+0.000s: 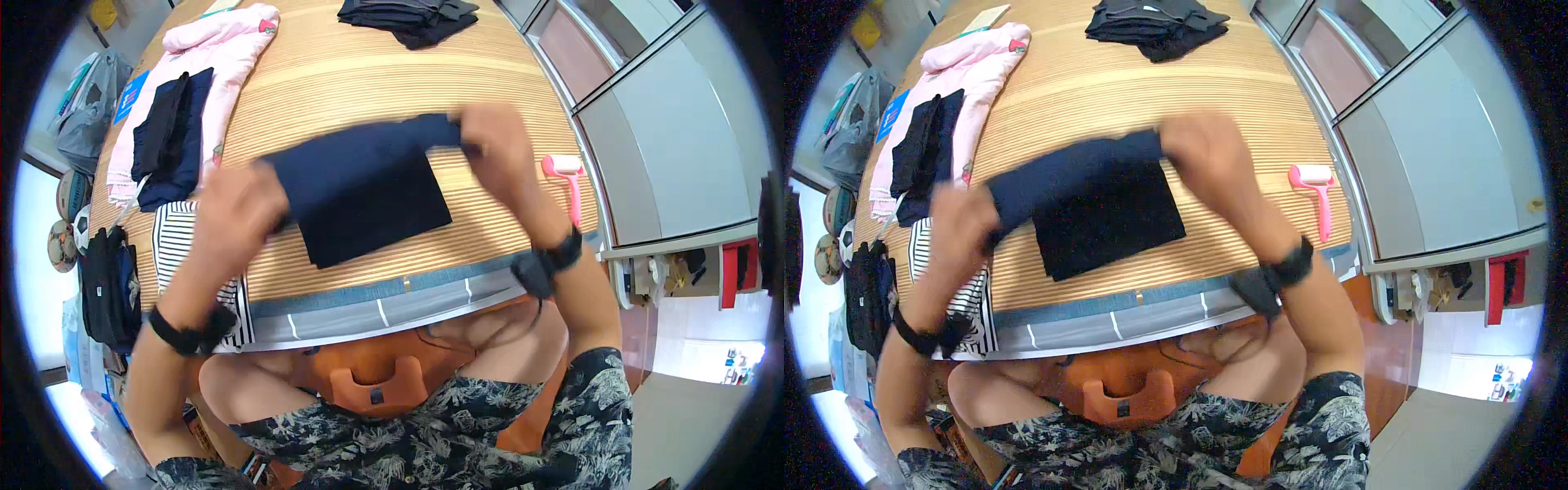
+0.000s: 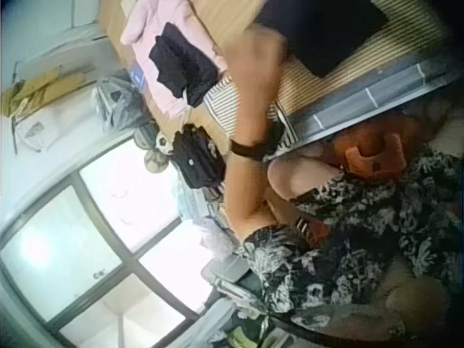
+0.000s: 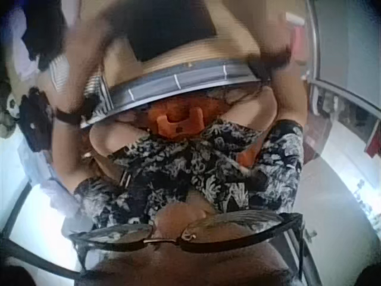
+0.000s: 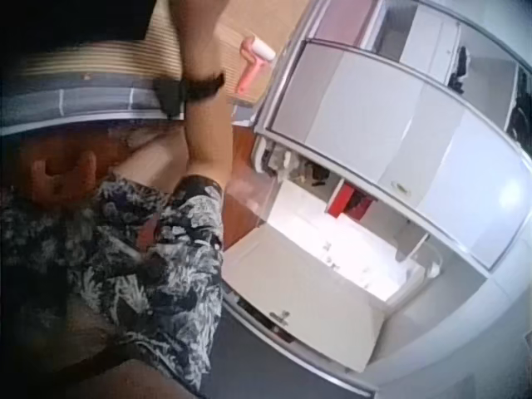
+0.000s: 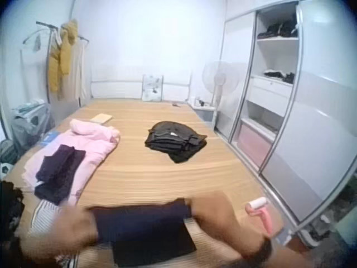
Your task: The recorder sits at a bed-side table folding several different shirts and stacking them neatly.
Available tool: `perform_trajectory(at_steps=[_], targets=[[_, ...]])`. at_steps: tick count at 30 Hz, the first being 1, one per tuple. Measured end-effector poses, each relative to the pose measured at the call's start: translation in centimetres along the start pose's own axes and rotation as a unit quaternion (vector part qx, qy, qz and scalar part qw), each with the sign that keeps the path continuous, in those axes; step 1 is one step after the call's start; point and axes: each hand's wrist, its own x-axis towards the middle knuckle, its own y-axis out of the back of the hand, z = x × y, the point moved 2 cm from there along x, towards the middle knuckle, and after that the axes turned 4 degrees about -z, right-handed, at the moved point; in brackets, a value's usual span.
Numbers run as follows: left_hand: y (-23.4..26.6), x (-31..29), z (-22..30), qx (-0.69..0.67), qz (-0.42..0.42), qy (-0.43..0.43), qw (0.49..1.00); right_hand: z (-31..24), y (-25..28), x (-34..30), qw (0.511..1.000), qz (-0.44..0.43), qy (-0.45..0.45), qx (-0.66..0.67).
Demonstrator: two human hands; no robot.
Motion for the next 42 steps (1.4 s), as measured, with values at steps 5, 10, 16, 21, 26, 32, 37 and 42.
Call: perform_trajectory(at_steps=[5,10,16,21,26,32,37,42], targets=[[-4.7,-7.9,8.5,-0.033,-0.313,-0.06,0.947,-9.0,-0.3,-10.3,0.955,-0.293,0.024,0.044],[-5.0,-7.5,9.1,-0.098,-0.345,-0.063,0.931,-9.2,-0.6,-11.7,0.93,-0.365,-0.036,0.0],[-3.9,-2.6,4.3,-0.113,-0.19,0.106,0.969,-6.8,-2.8,-6.2,0.918,-0.336,-0.185,0.102],[-12.1,-0.7,2.9,-0.075,-0.162,0.186,0.966,-5.5,-8.5,-2.8,0.942,-0.277,-0.19,-0.009],[-15.6,-4.7,2.5,-0.07,-0.233,0.231,0.942,-3.8,-12.0,-6.7,0.923,-0.312,-0.225,0.009],[-13.9,-1.0,5.0,-0.112,-0.236,0.191,0.946,-5.6,-11.7,-4.5,0.915,-0.337,-0.221,-0.015],[-15.7,-2.4,5.6,-0.129,-0.275,0.21,0.929,-5.9,-13.0,-6.4,0.919,-0.324,-0.224,0.018],[-15.7,-1.9,5.2,-0.116,-0.277,0.202,0.932,-5.2,-13.0,-6.7,0.915,-0.333,-0.224,0.032]])
